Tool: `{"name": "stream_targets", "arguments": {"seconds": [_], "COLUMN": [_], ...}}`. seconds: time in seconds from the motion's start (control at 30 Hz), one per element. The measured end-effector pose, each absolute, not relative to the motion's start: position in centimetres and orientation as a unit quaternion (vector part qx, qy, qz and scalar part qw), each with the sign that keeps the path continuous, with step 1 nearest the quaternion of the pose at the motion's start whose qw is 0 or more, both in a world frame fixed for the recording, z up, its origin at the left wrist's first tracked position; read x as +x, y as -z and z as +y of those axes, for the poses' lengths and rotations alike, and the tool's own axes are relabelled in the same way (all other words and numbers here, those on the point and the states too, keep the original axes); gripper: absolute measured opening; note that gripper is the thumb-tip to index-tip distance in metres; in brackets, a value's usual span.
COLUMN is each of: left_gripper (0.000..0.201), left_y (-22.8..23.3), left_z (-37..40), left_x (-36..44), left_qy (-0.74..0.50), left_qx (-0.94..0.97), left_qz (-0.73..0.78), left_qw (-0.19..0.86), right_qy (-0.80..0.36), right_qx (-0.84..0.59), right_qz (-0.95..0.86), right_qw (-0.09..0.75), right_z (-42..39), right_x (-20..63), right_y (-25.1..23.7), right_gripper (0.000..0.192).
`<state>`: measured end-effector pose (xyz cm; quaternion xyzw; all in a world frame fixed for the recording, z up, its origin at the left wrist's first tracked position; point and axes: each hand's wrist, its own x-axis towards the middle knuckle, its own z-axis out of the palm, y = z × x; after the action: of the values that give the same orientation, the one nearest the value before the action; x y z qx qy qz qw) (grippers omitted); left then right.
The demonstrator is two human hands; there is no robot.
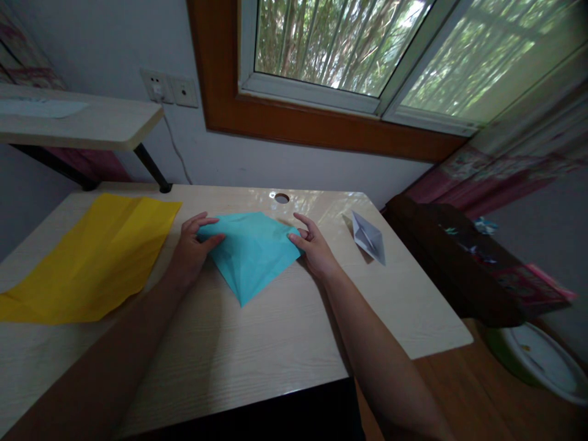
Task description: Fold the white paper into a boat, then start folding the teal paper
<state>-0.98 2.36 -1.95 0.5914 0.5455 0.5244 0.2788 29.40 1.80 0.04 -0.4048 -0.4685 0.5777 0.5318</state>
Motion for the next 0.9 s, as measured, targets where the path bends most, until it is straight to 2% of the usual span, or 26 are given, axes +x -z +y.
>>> {"name": "stream_targets", "arguments": {"seconds": [0.1, 0.17, 0.27, 0.4, 0.5, 0.6, 0.73, 0.83, 0.9], "left_gripper": [0.056, 0.061, 0.050, 0.034, 0.041, 0.062, 0.078, 0.080, 0.079], "left_y": [1.9, 1.9, 2.0, 2.0, 2.1, 2.4, 3.1, 3.3, 3.4], "left_z": [2.4, 2.6, 2.8, 2.8, 2.3, 1.9, 1.8, 1.8, 1.9], "left_x": [-1.5, -1.7, -2.0, -1.9, -1.6, -1.2, -1.2, -1.2, -1.2], "left_qy": [-0.491, -0.490, -0.494, -0.441, -0.348, -0.257, -0.185, -0.169, -0.169], "left_qx": [0.624, 0.620, 0.635, 0.726, 0.826, 0.876, 0.890, 0.893, 0.893], "left_qz": [0.576, 0.584, 0.575, 0.526, 0.440, 0.401, 0.406, 0.408, 0.409], "left_qw": [0.196, 0.182, 0.149, 0.035, 0.050, 0.080, 0.091, 0.087, 0.087], "right_qy": [-0.552, -0.531, -0.498, -0.448, -0.386, -0.275, -0.110, -0.094, -0.109], "right_qx": [-0.421, -0.438, -0.468, -0.493, -0.508, -0.508, -0.483, -0.415, -0.371], "right_qz": [-0.485, -0.493, -0.506, -0.571, -0.632, -0.709, -0.789, -0.852, -0.887], "right_qw": [0.531, 0.532, 0.526, 0.480, 0.439, 0.406, 0.363, 0.304, 0.254], "right_z": [1.9, 2.0, 2.1, 2.1, 2.2, 2.2, 1.9, 1.5, 1.2], "right_x": [29.6, 29.9, 30.2, 30.3, 30.3, 30.4, 30.6, 30.2, 29.6], "right_y": [0.0, 0.1, 0.2, 0.4, 0.7, 0.9, 0.6, 0.2, 0.3], "right_gripper": [0.055, 0.044, 0.036, 0.029, 0.027, 0.025, 0.030, 0.044, 0.061]}}
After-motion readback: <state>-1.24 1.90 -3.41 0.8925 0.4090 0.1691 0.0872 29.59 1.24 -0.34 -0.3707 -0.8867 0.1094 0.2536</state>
